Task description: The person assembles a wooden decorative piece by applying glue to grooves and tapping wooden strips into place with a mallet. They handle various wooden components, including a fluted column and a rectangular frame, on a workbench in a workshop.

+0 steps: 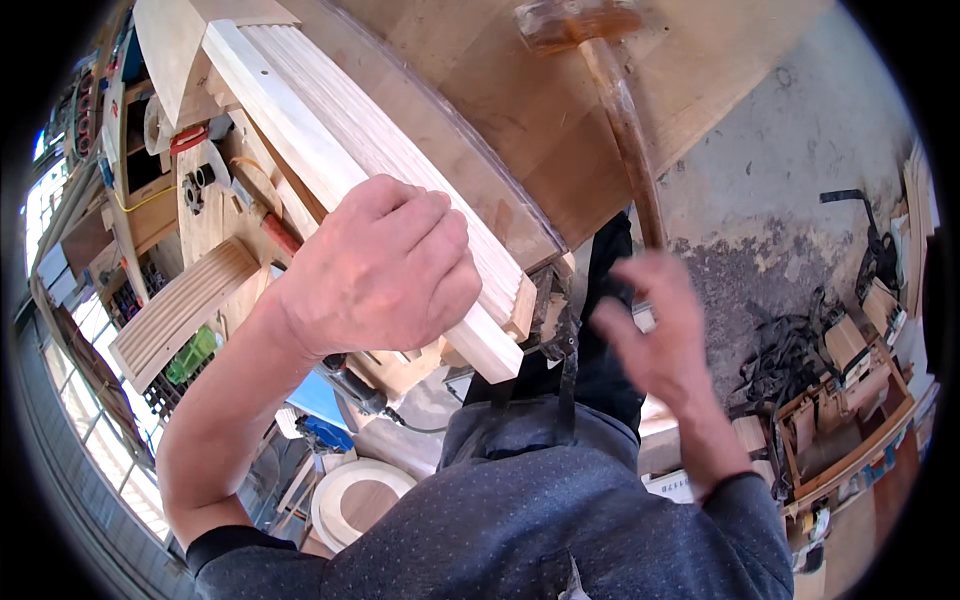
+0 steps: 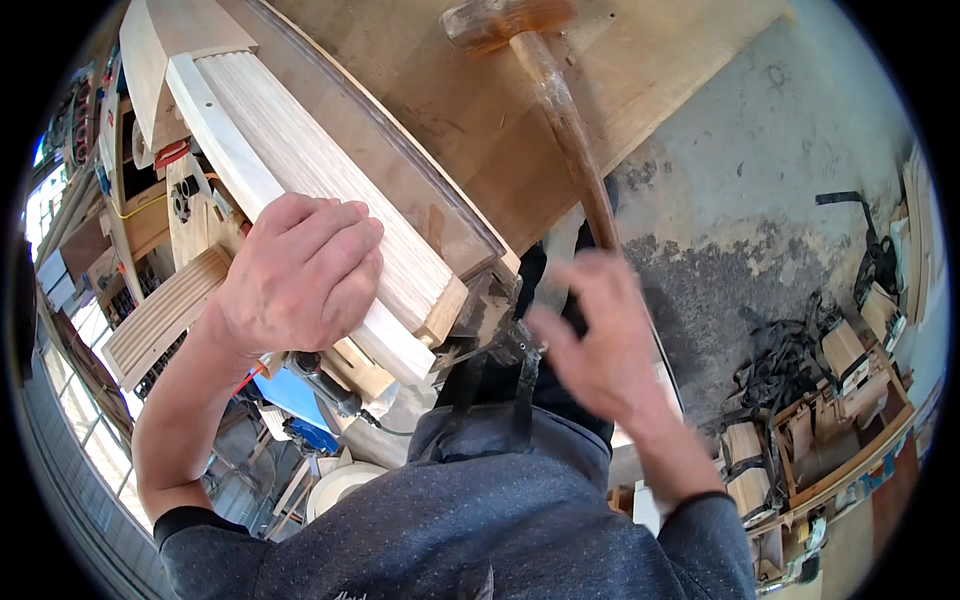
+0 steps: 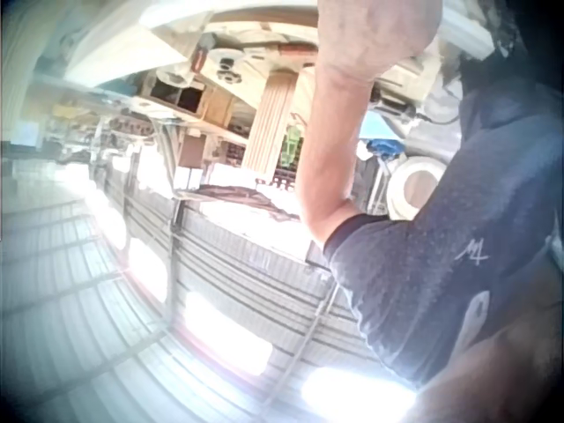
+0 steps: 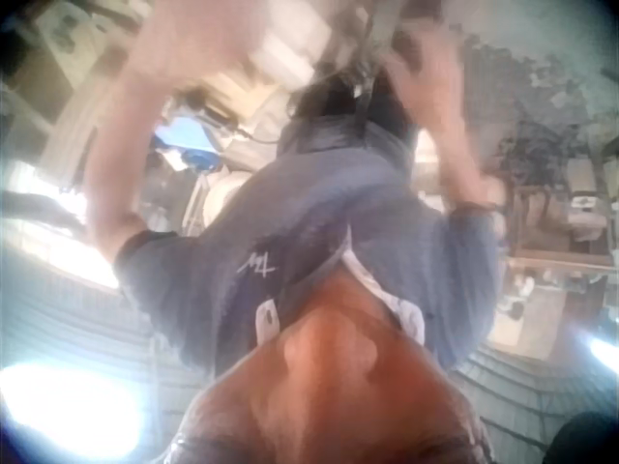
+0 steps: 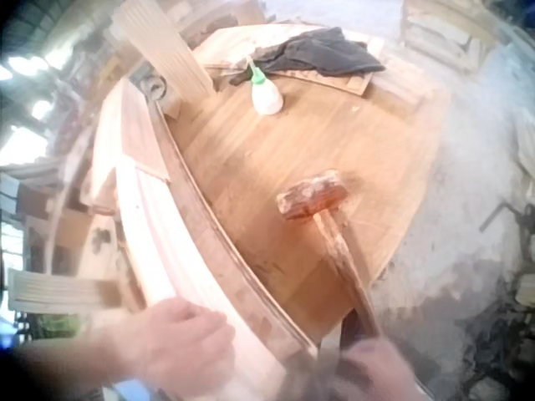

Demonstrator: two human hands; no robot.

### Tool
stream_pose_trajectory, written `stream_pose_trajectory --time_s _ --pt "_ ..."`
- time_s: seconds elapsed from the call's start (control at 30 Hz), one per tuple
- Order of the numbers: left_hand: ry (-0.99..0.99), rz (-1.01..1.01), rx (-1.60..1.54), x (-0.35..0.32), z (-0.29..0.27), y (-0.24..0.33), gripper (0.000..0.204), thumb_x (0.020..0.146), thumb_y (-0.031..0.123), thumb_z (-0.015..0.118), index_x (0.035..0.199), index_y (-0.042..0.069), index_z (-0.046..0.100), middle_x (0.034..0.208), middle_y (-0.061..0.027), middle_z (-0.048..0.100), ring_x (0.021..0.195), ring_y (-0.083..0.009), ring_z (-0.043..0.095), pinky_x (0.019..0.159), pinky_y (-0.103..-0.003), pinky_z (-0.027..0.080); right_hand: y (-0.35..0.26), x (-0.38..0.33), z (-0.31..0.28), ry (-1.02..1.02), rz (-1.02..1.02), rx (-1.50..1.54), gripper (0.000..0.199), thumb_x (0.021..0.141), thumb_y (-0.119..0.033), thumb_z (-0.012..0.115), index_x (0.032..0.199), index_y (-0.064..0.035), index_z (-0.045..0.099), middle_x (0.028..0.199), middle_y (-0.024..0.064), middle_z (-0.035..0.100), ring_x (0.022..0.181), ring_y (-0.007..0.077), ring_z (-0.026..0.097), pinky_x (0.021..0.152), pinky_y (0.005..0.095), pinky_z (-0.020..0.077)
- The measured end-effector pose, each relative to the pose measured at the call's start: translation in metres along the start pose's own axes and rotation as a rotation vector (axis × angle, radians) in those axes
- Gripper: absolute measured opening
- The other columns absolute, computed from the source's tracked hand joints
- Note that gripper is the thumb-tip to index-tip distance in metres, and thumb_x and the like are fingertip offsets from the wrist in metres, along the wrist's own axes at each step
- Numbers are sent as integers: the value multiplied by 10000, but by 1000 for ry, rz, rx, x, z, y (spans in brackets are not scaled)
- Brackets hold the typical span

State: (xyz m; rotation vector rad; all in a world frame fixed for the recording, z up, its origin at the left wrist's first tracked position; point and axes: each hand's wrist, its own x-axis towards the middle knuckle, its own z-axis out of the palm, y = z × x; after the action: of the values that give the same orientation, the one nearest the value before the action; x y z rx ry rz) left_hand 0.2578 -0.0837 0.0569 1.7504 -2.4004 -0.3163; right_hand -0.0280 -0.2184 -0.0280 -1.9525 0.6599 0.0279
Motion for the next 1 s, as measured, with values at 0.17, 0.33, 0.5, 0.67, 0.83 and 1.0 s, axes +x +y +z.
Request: stream_pose_trajectory --time_s 0.17,0.33,0.5,0.67,0.83,1.0 --pt "131 20 39 1 10 0 193 547 154 635 664 50 522 815 -102 636 792 -231 648 693 -334 492 61 -12 80 -723 394 737 773 742 -297 915 1326 57 554 1195 163 670 1077 276 660 924 363 535" --pt "60 23 39 4 3 -1 211 523 151 614 682 34 538 834 -124 650 821 -246 665 699 -341 506 67 16 100 -1141 669 1129 390 783 -118 843 1086 40 655 933 84 716 746 154 699 582 269 538" --pt "97 0 29 1 9 -1 230 507 151 598 694 23 561 862 -144 670 854 -262 680 709 -345 516 51 11 90 -971 692 964 143 789 -42 789 878 26 699 728 43 692 574 109 655 461 223 477" --pt "74 7 39 3 6 0 235 504 150 594 695 15 571 860 -154 678 855 -268 686 713 -353 524 49 12 90 -932 697 906 129 790 -60 796 814 26 703 692 41 684 568 102 656 454 222 473" --pt "-8 12 21 4 -1 -1 154 639 70 678 750 -9 607 895 -170 709 864 -291 717 733 -374 541 49 13 90 -945 679 889 138 794 -65 803 829 28 707 707 58 692 583 119 668 480 236 516" --pt "-42 -11 1 6 -5 1 125 704 32 719 767 -16 622 913 -177 726 871 -303 736 747 -384 549 67 7 97 -1085 764 1319 243 802 -74 841 953 53 700 789 104 712 660 165 706 580 284 622"
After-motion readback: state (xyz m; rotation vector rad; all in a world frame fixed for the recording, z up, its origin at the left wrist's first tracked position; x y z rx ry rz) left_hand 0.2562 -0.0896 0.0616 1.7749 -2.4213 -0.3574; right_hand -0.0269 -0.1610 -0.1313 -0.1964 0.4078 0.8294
